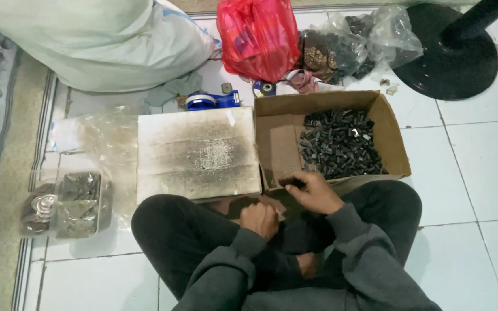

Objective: The person sits on the floor and picks small black plastic clips from a cardboard box. They connect the clips together by hand to form a chain and place the assembled chain on a white board next to them.

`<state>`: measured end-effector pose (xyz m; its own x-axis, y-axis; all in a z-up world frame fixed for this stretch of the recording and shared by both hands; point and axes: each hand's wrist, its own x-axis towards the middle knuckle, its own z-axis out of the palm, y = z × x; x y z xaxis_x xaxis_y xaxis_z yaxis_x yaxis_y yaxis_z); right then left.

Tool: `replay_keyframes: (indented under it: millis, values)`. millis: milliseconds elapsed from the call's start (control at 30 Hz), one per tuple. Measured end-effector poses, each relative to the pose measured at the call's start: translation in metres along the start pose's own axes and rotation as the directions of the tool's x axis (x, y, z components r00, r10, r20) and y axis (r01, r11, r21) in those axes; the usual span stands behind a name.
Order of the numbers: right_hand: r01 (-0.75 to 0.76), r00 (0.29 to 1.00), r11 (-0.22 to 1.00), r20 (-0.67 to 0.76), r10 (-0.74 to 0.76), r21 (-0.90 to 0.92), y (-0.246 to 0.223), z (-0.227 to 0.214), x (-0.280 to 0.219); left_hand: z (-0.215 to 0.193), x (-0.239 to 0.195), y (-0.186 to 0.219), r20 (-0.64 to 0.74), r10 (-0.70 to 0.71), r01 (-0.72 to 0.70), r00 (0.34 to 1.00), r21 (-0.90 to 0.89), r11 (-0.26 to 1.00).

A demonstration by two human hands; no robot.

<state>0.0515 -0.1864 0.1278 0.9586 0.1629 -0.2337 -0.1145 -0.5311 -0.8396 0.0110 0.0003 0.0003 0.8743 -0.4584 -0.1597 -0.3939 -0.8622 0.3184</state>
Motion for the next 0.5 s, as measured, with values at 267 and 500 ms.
replay_keyframes:
  millis: [267, 500]
  values:
    - [0.055, 0.968, 0.980, -0.231, -0.100, -0.193, 0.061, -0.120, 0.045, -0.093, 0.071, 0.039, -0.361, 0.170, -0.280, 0.917, -0.279, 0.918]
    - [-0.101, 0.993, 0.880, -0.096, 0.063, -0.464, 0.183, -0.149, 0.130, -0.028, 0.183, 0.052, 0.076, 0.000, 0.024, 0.997, -0.317, 0.948]
